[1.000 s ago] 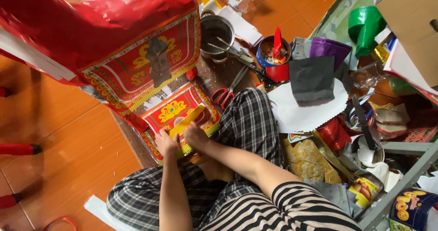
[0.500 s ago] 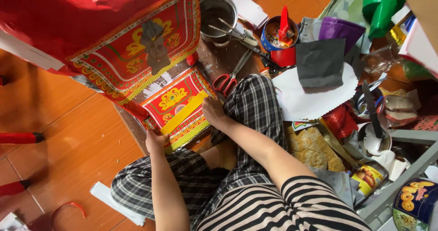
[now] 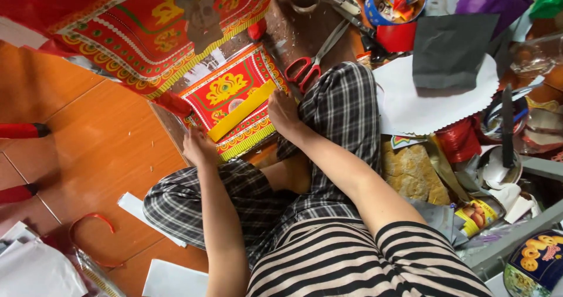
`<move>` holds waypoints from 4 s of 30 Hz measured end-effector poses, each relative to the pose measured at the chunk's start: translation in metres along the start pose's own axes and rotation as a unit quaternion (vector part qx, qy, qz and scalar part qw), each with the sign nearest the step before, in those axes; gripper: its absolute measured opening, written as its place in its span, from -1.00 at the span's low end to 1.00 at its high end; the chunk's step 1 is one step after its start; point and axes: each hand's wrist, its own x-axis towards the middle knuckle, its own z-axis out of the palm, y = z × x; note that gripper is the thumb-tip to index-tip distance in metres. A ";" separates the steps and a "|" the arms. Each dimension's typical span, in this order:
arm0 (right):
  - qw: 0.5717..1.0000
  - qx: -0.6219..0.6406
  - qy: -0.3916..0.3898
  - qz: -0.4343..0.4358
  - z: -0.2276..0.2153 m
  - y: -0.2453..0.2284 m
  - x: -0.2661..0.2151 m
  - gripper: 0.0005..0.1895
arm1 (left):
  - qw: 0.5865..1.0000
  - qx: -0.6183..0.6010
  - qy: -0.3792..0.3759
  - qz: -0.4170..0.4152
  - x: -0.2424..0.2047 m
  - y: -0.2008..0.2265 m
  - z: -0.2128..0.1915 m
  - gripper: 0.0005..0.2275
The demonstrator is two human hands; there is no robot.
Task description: Decorating a red paper horse with colorful paper cutouts and strips
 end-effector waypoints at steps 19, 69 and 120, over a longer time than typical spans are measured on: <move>0.949 0.178 -0.213 0.151 0.027 0.119 0.056 -0.81 | 0.972 -0.028 -0.054 0.228 0.001 0.068 0.005 -0.67; 0.973 -0.016 -0.140 0.183 -0.098 0.342 0.025 -0.13 | 0.748 -0.640 -0.040 0.172 -0.172 0.113 -0.134 -0.78; 0.731 0.622 -0.262 -0.095 -0.303 -0.042 -0.099 0.23 | 0.797 -0.479 0.327 0.167 -0.244 0.112 -0.217 -0.76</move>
